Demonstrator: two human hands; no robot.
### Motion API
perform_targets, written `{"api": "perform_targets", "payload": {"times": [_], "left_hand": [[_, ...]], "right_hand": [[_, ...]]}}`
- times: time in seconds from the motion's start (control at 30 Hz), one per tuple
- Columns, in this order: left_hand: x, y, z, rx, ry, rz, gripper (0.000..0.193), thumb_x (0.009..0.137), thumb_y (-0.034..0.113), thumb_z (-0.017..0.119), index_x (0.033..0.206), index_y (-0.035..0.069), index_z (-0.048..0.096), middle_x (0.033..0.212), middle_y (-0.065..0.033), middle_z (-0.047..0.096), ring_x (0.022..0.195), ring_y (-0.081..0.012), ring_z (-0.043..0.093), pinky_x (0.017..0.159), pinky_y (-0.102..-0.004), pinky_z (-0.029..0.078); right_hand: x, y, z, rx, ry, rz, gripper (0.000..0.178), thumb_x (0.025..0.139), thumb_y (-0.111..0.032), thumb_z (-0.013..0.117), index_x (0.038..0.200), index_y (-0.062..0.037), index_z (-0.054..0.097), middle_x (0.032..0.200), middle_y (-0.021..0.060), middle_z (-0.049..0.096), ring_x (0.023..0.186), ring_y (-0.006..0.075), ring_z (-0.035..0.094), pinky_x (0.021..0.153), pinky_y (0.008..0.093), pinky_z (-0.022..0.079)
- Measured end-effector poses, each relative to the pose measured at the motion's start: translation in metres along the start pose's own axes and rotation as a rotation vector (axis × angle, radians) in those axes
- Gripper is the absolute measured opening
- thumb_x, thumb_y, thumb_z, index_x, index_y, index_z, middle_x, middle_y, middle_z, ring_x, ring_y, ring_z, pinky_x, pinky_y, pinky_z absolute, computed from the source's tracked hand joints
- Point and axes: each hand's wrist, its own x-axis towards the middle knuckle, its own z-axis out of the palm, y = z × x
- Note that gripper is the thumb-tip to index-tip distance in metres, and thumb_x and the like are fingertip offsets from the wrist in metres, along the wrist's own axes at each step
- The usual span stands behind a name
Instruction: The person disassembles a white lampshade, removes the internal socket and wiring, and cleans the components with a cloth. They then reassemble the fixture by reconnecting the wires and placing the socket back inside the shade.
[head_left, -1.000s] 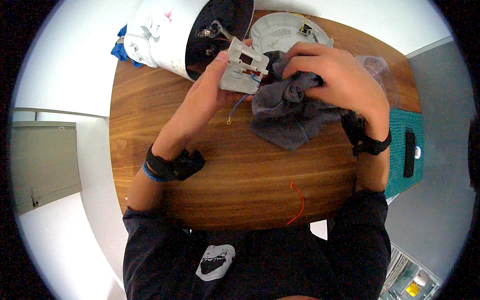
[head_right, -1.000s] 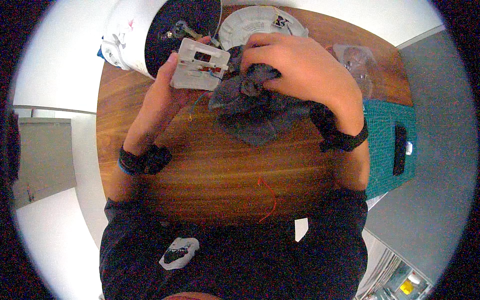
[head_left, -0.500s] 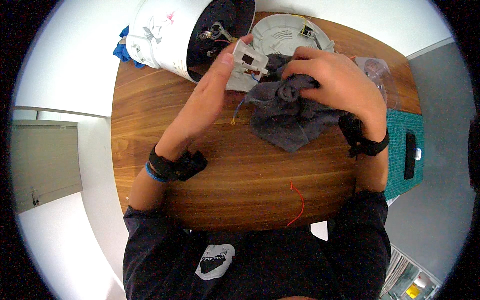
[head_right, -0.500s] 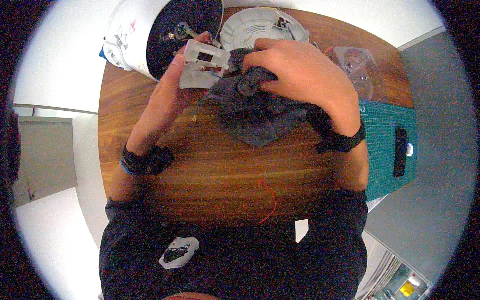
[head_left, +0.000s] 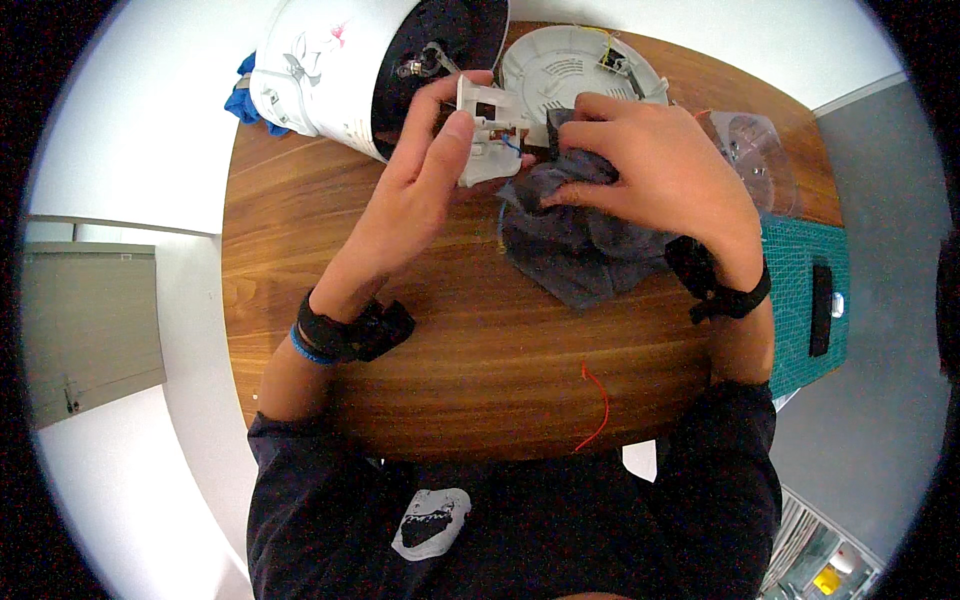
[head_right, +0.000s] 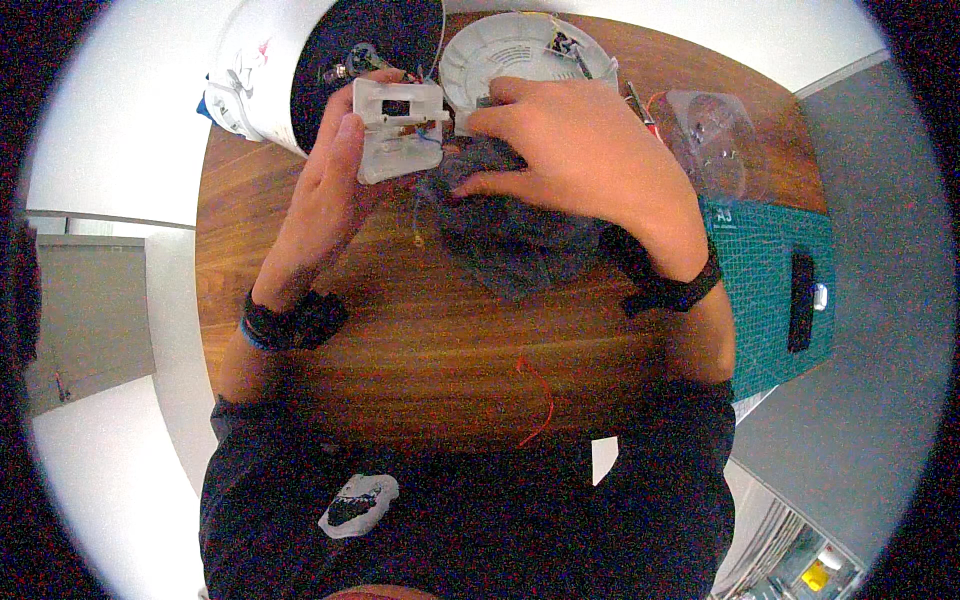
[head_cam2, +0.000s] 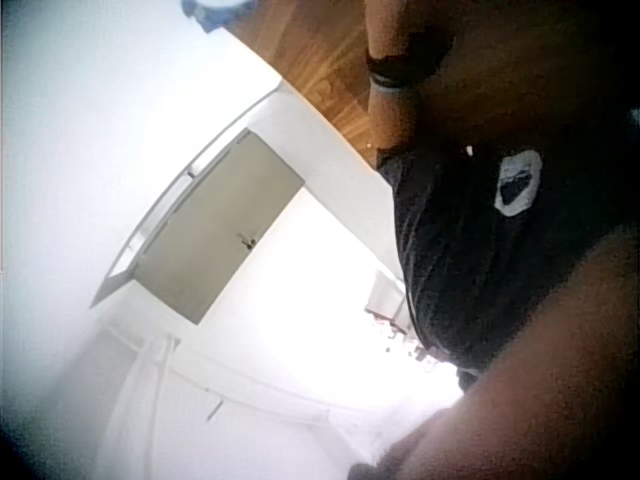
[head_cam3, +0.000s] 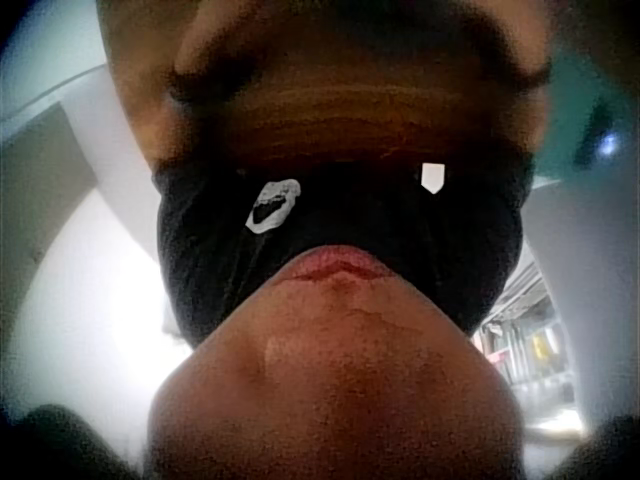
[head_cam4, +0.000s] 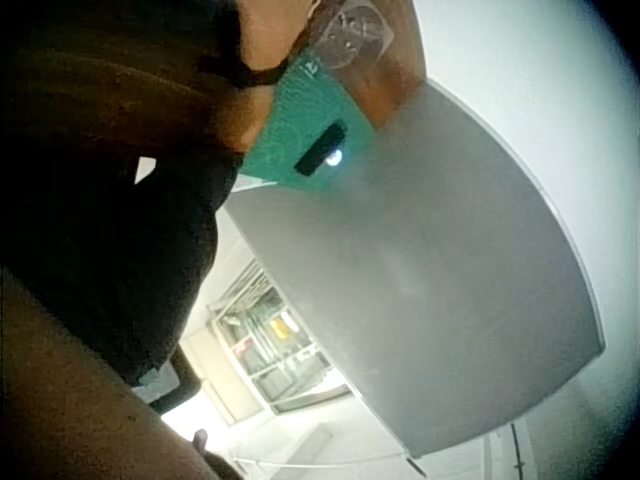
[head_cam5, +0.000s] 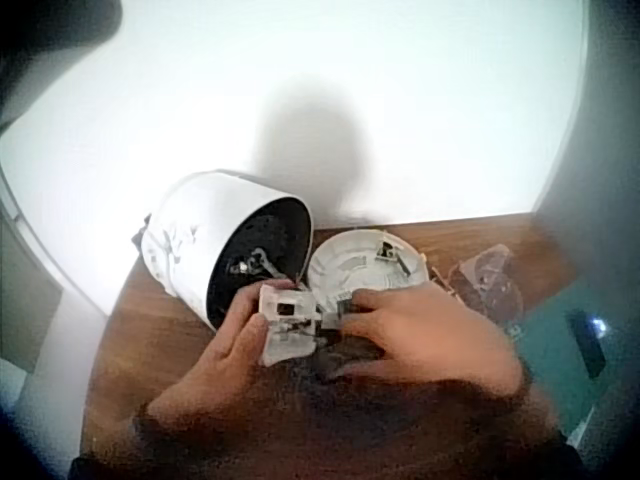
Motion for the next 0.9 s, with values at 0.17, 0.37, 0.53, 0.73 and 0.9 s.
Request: {"api": "perform_targets", "payload": {"times": [0.17,0.37,0.53,0.73,0.9], "left_hand": [[0.001,-0.007,-0.009,0.043,-0.073,0.089,0.050,0.115,0.039,0.042,0.157,0.013,0.030,0.151,-0.0183,0.052,0.133,-0.0406,0.062,0.108,-0.0494,0.055],[0.000,-0.011,-0.010,-0.053,-0.033,0.067,0.049,0.113,0.022,0.054,0.155,0.011,0.031,0.135,-0.0152,0.063,0.120,-0.0169,0.062,0.100,-0.0305,0.051],[-0.002,-0.010,-0.008,0.006,-0.036,0.114,0.050,0.112,0.023,0.057,0.153,0.009,0.032,0.138,-0.0156,0.062,0.122,-0.0172,0.059,0.104,-0.0319,0.048],[0.002,-0.017,-0.015,-0.082,-0.022,0.194,0.054,0.106,0.018,0.064,0.151,0.009,0.034,0.139,-0.0156,0.061,0.125,-0.0204,0.060,0.108,-0.0350,0.047],[-0.002,-0.013,-0.018,-0.101,-0.048,0.204,0.059,0.097,0.009,0.072,0.144,0.010,0.037,0.140,-0.0157,0.059,0.130,-0.0216,0.058,0.108,-0.0368,0.048]], "right_hand": [[-0.003,0.012,-0.002,-0.242,0.101,0.127,0.042,0.082,-0.041,0.082,0.106,-0.0075,0.074,0.111,0.0118,0.072,0.096,0.0379,0.073,0.083,0.0502,0.060],[0.002,0.004,-0.015,0.096,0.365,0.089,0.035,0.077,-0.024,0.083,0.101,-0.0055,0.067,0.101,0.0159,0.067,0.096,0.0413,0.068,0.079,0.0484,0.055],[-0.002,0.001,-0.002,0.167,0.097,0.146,0.037,0.081,-0.032,0.081,0.111,-0.0111,0.073,0.103,0.0167,0.076,0.099,0.0407,0.073,0.087,0.0500,0.060],[-0.013,0.012,-0.003,0.091,-0.287,0.040,0.032,0.083,-0.026,0.078,0.111,-0.0102,0.076,0.102,0.0176,0.075,0.098,0.0410,0.072,0.086,0.0501,0.058],[-0.010,0.015,0.004,0.088,-0.081,0.039,0.031,0.092,-0.034,0.071,0.104,-0.0059,0.076,0.099,0.0208,0.075,0.094,0.0440,0.072,0.083,0.0531,0.058]]}}
